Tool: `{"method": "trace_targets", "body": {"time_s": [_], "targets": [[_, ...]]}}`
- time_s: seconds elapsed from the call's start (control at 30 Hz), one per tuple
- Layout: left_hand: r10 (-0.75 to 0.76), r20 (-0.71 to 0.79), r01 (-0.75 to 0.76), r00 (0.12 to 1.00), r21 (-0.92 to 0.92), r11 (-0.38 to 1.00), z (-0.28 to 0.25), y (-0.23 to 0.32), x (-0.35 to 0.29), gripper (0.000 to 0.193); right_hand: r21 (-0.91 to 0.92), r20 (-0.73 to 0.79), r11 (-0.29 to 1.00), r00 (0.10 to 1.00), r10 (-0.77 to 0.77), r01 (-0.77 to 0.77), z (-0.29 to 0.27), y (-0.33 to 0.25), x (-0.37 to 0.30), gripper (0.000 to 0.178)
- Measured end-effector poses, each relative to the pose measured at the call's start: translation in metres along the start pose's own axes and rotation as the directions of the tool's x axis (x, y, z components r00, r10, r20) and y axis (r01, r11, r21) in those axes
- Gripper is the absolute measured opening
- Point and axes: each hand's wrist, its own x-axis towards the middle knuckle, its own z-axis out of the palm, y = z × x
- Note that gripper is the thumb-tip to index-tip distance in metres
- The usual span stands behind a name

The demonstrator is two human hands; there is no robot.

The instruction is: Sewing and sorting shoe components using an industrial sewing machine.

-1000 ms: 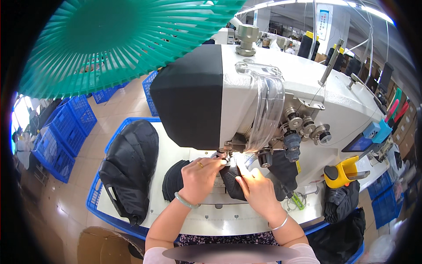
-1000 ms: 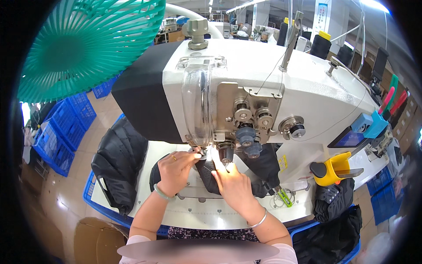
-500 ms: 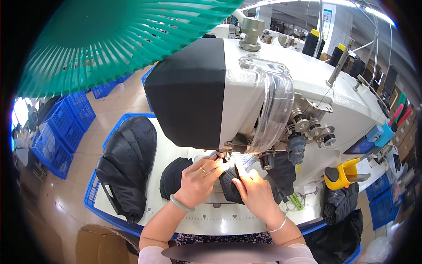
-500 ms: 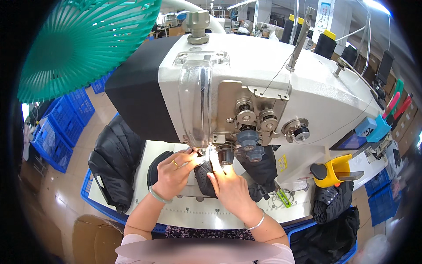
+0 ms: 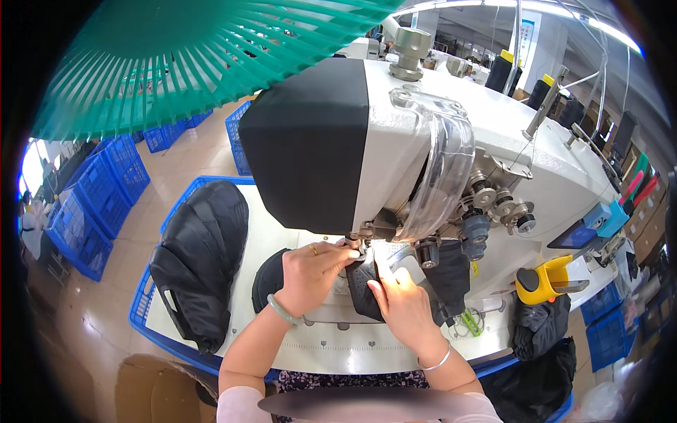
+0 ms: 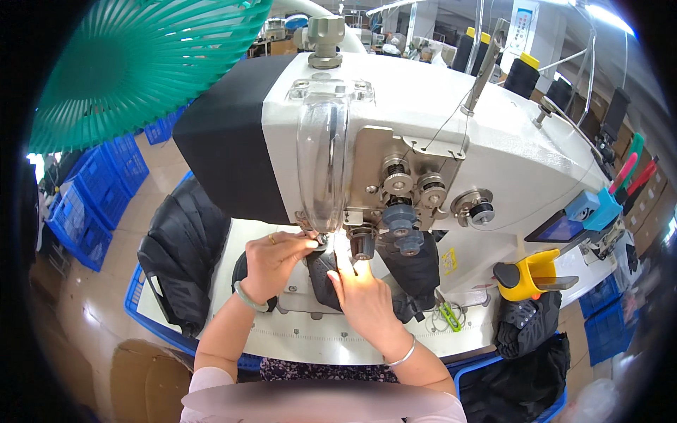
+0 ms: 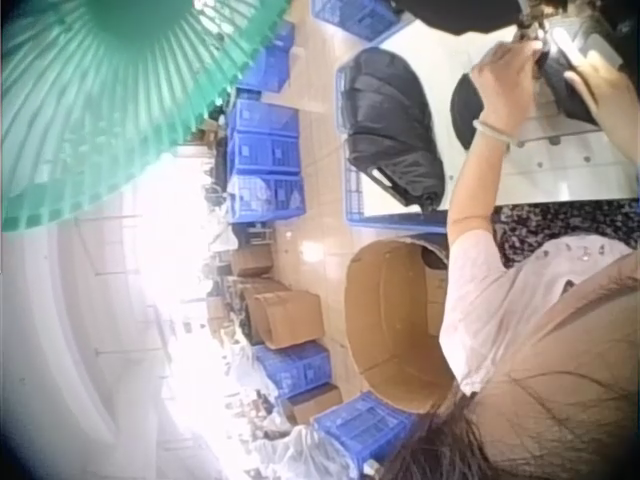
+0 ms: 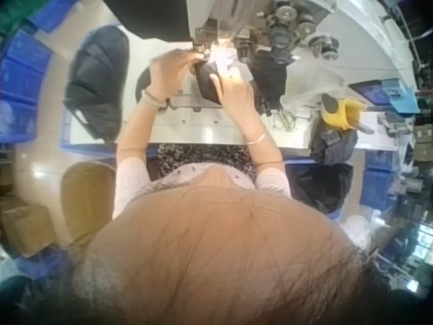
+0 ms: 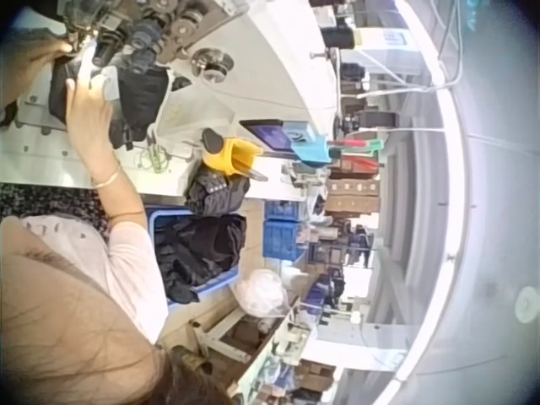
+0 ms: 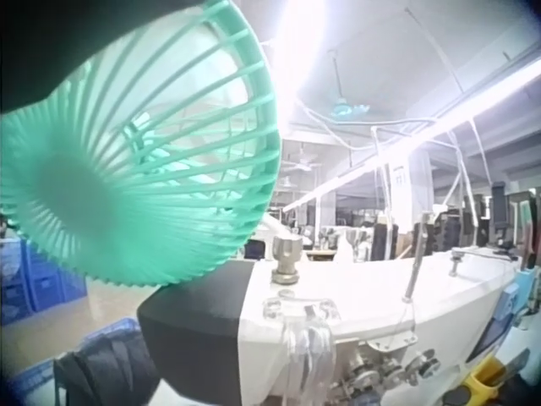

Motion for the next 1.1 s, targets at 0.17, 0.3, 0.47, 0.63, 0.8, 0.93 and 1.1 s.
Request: {"method": "trace_targets", "body": {"time_s": [0.17,0.3,0.47,0.63,0.8,0.93,1.1], "targets": [[-0.063,-0.036,0.063,0.997,-0.005,0.998,0.004,0.003,-0.003,0.018,-0.024,0.000,1.000,1.000,0.008,-0.008,0.002,-0.003,0.000,0.045],[0.184,0.014,-0.185,0.983,0.112,0.976,-0.001,0.001,-0.001,0.023,-0.003,-0.007,1.000,1.000,0.001,-0.001,0.002,-0.003,0.001,0.044],[0.232,0.040,-0.235,0.972,0.131,0.963,-0.003,0.002,0.001,0.027,0.044,0.002,0.999,1.000,0.014,-0.014,-0.002,-0.005,0.003,0.042],[0.259,0.053,-0.264,0.965,0.134,0.955,-0.005,0.001,0.003,0.030,0.053,0.018,0.998,1.000,0.022,-0.023,-0.002,-0.004,0.007,0.035],[0.334,0.138,-0.360,0.933,0.293,0.886,-0.011,0.003,0.011,0.028,0.015,-0.066,0.996,0.994,-0.090,0.091,0.000,0.008,0.012,0.035],[0.320,0.123,-0.339,0.939,0.200,0.919,-0.011,-0.002,0.013,0.027,-0.059,-0.059,0.997,0.997,-0.045,0.041,-0.006,0.002,0.006,0.051],[-0.033,0.019,0.035,0.999,-0.097,0.995,0.003,-0.014,0.003,0.023,-0.002,0.103,1.000,0.994,0.025,-0.025,-0.008,0.008,0.009,0.059]]}}
